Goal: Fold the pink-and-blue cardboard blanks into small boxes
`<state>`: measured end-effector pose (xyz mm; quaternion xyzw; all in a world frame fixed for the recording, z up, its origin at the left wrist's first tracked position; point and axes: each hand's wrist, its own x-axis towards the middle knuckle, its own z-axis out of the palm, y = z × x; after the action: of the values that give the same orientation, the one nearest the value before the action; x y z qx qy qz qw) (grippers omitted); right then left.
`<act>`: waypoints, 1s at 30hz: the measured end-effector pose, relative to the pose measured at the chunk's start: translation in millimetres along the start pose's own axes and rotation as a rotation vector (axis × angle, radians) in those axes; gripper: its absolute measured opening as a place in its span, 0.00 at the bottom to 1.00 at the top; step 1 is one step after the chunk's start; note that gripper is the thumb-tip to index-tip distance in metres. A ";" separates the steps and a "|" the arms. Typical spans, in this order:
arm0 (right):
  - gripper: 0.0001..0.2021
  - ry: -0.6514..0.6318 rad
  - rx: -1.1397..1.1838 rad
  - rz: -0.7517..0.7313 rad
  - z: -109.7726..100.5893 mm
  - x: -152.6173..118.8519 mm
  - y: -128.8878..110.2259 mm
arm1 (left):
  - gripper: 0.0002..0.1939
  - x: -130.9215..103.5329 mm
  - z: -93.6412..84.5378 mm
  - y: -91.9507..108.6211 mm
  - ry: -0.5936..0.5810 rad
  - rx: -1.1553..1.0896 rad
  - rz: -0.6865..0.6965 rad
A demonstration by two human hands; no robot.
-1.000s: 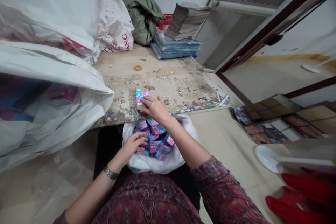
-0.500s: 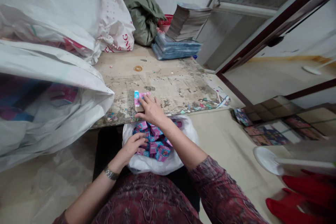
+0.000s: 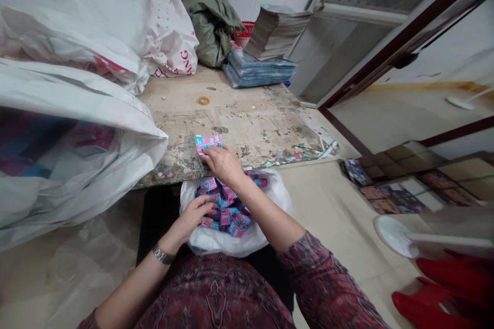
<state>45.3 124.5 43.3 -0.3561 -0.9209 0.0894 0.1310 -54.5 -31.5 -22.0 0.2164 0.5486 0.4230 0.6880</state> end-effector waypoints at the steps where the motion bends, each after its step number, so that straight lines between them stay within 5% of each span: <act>1: 0.18 0.009 -0.002 -0.001 0.4 -0.2 1.3 | 0.20 -0.1 0.2 0.9 0.007 -0.001 -0.002; 12: 0.18 0.241 0.033 0.058 -8.0 -10.6 19.8 | 0.22 -2.4 2.7 25.1 -0.002 -0.059 0.095; 20: 0.17 0.337 0.126 -0.197 -15.2 -64.8 0.5 | 0.28 1.6 13.0 57.3 -0.194 -0.364 0.277; 24: 0.16 0.332 0.180 -0.295 -6.6 -98.0 -18.6 | 0.18 4.0 22.3 60.1 -0.072 -0.355 0.331; 30: 0.13 0.282 0.304 -0.143 3.0 -122.6 -25.6 | 0.16 9.8 25.0 45.7 0.092 -0.180 0.313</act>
<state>115.5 22.3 25.2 -0.2752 -0.8922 0.1671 0.3168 -46.4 5.8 14.8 0.2169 0.4990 0.5817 0.6046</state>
